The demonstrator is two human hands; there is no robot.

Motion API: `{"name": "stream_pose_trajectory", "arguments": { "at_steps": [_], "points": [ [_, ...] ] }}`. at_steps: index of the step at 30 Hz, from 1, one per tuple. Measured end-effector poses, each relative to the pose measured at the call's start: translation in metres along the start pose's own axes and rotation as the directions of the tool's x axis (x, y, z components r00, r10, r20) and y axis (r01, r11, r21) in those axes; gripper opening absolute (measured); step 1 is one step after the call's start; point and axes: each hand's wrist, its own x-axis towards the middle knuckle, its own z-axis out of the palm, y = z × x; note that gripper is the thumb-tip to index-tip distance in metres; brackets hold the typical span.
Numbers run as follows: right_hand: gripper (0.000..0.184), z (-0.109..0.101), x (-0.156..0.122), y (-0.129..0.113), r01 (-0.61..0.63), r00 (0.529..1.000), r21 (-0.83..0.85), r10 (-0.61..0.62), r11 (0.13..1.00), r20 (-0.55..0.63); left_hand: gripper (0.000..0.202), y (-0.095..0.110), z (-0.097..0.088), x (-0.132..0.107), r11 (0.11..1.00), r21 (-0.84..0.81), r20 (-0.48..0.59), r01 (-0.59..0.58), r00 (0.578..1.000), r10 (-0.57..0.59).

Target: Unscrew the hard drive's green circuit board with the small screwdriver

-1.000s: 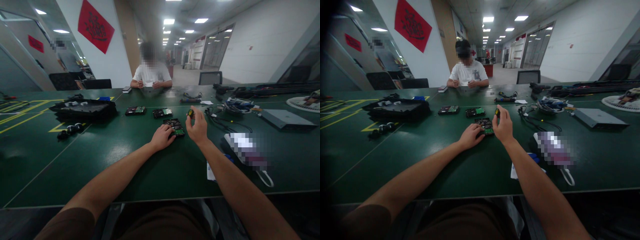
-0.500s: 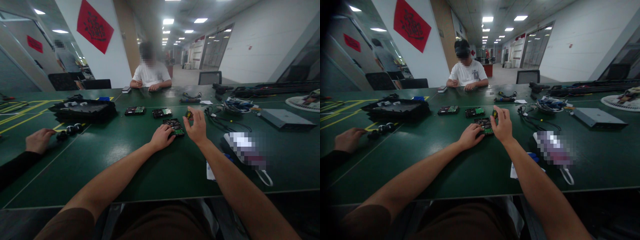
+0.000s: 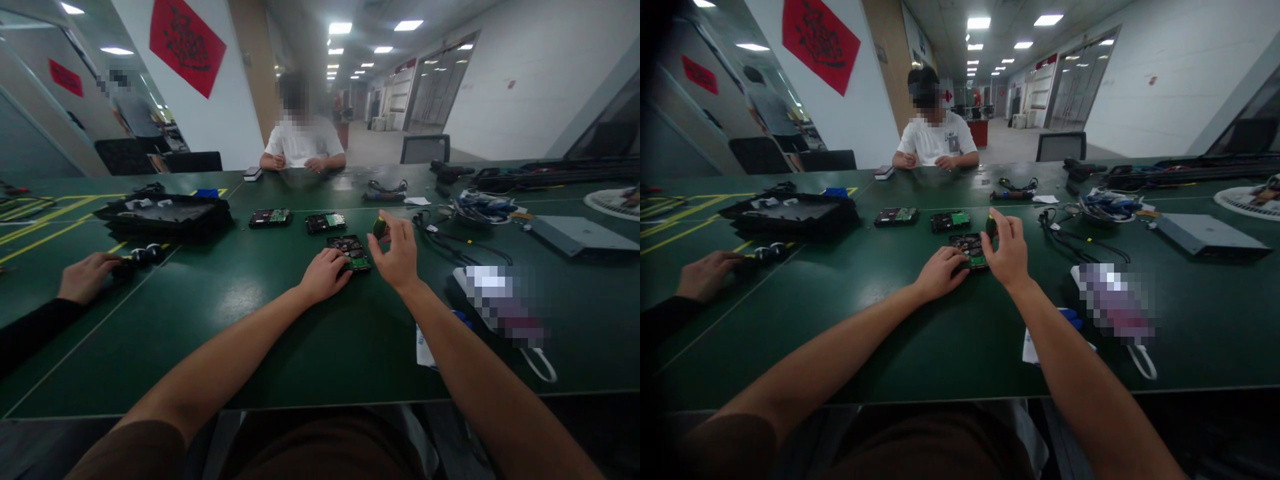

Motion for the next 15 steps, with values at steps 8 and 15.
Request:
{"name": "stream_pose_trajectory", "arguments": {
  "at_steps": [8, 15],
  "points": [
    [0.053, -0.005, 0.008, 0.001, 0.023, 1.0, -0.004, -0.023, 1.0, 0.009, 0.031, 0.001, -0.002, 0.002, 0.999, -0.047, 0.016, -0.007, 1.0, 0.008],
    [0.059, -0.029, 0.029, -0.003, 0.025, 0.99, -0.054, -0.032, 0.998, -0.137, 0.043, -0.007, -0.03, 0.019, 1.0, -0.028, 0.13, 0.005, 0.992, -0.001]
  ]
}}
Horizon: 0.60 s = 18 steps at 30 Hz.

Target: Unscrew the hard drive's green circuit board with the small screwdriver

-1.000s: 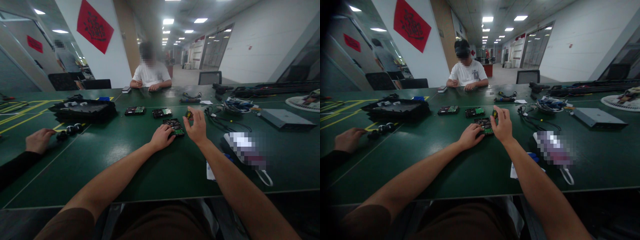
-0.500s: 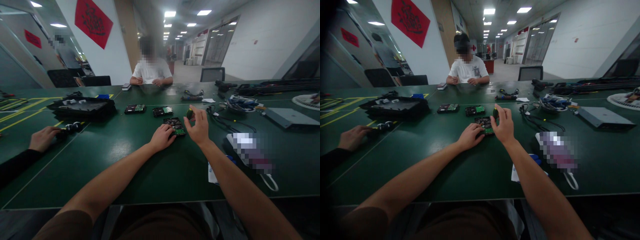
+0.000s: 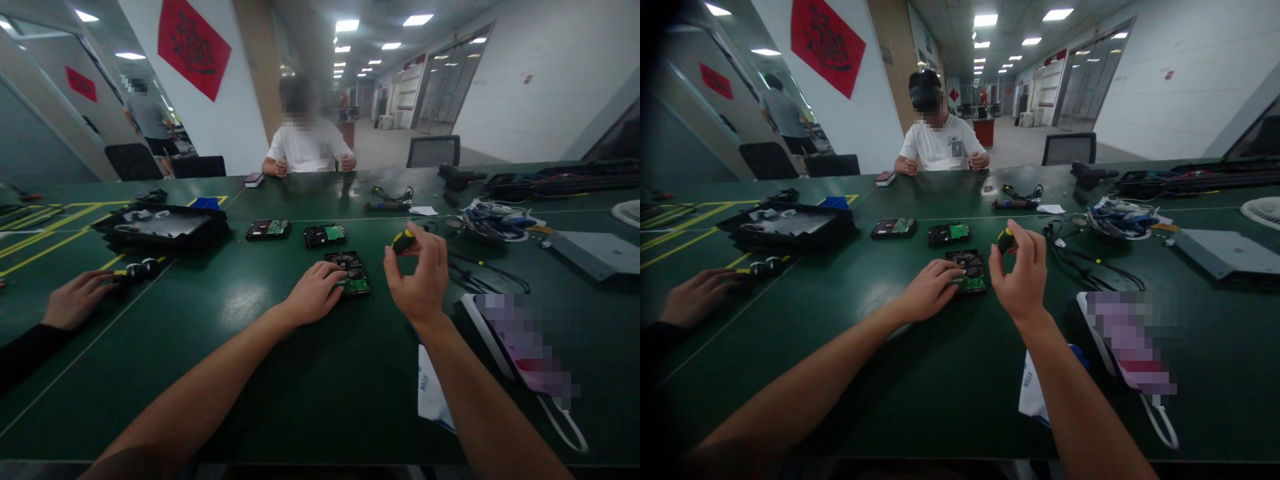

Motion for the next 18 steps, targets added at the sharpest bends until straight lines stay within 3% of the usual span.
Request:
{"name": "stream_pose_trajectory", "arguments": {
  "at_steps": [4, 7, 10, 14, 18],
  "points": [
    [0.057, -0.011, 0.009, 0.003, -0.07, 0.993, 0.007, 0.07, 0.998, -0.1, 0.075, -0.02, -0.02, 0.021, 0.994, 0.057, 0.157, -0.088, 0.984, 0.079],
    [0.057, -0.014, 0.011, 0.005, -0.126, 0.986, 0.024, 0.128, 0.992, -0.109, 0.093, -0.028, -0.022, 0.041, 0.985, 0.082, 0.305, -0.152, 0.945, 0.121],
    [0.059, -0.016, 0.01, 0.006, -0.159, 0.98, 0.023, 0.16, 0.987, -0.114, 0.096, -0.025, -0.016, 0.064, 0.983, 0.04, 0.406, -0.179, 0.902, 0.148],
    [0.062, -0.019, 0.011, 0.007, -0.18, 0.977, 0.016, 0.18, 0.984, -0.11, 0.093, -0.025, -0.004, 0.093, 0.97, -0.087, 0.45, -0.227, 0.86, 0.241],
    [0.067, -0.021, 0.012, 0.008, -0.201, 0.971, 0.033, 0.204, 0.979, -0.123, 0.089, -0.039, 0.001, 0.111, 0.903, -0.219, 0.461, -0.369, 0.777, 0.429]
  ]
}}
